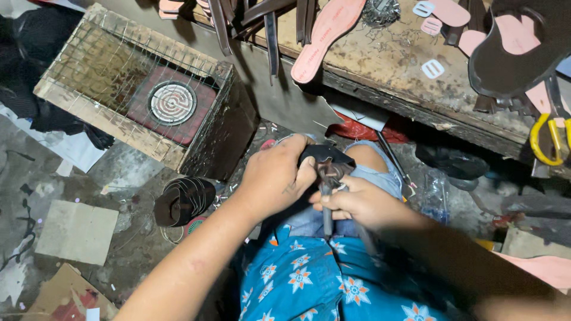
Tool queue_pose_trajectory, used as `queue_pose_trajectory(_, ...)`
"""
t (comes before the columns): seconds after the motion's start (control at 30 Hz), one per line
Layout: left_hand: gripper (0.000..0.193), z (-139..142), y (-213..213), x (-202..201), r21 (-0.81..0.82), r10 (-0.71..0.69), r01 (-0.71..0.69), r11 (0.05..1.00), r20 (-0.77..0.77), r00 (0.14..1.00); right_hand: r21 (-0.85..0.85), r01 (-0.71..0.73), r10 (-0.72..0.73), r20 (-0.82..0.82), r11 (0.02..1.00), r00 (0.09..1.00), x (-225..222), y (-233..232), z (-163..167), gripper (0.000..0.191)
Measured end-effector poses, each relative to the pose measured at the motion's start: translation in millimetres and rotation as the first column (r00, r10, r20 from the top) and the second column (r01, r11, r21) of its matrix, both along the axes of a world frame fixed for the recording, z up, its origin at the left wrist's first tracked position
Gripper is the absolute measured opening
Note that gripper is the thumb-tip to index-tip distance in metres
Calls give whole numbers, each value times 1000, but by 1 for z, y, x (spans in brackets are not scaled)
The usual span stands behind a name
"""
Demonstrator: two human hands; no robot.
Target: The person uses a hammer and a prying tool to attach a black upper to a pink shoe sole. They repeatedly position the upper, pry the edge, and tap it into place along the perimeter of the sole.
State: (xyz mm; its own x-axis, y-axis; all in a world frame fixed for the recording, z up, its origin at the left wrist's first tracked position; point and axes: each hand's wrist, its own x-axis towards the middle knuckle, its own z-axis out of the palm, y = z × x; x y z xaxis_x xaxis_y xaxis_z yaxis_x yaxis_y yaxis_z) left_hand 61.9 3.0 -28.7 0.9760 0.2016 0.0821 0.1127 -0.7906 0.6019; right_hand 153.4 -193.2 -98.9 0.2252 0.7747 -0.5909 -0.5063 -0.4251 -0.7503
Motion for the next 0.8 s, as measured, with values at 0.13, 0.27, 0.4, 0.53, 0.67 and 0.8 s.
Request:
queue_pose_trajectory(0.13,28,0,-15,-5,93,-24,19,995,59,998,-32,-32,34,67,999,997,4,-6,15,40)
queue_pose_trajectory(0.27,31,0,-32,-10,100,-44,28,995,155,987,-163,-173,223,369,971,902,7,-16,41,30)
queue_pose_trajectory(0.4,33,1,-28,-10,70,-64,50,996,213,975,-154,-163,209,885,975,417,-7,-19,61,31)
queue_pose_trajectory(0.53,29,2,-22,-15,-13,-70,74,997,211,975,-339,-64,327,812,939,483,-27,-17,69,36)
queue_pose_trajectory(0.67,29,2,-30,-17,3,-54,55,998,280,958,-453,-30,407,766,891,497,-36,-5,58,42)
queue_pose_trajectory(0.8,32,3,-24,-15,-2,55,-55,999,72,996,-343,-58,345,899,938,271,-37,13,36,33)
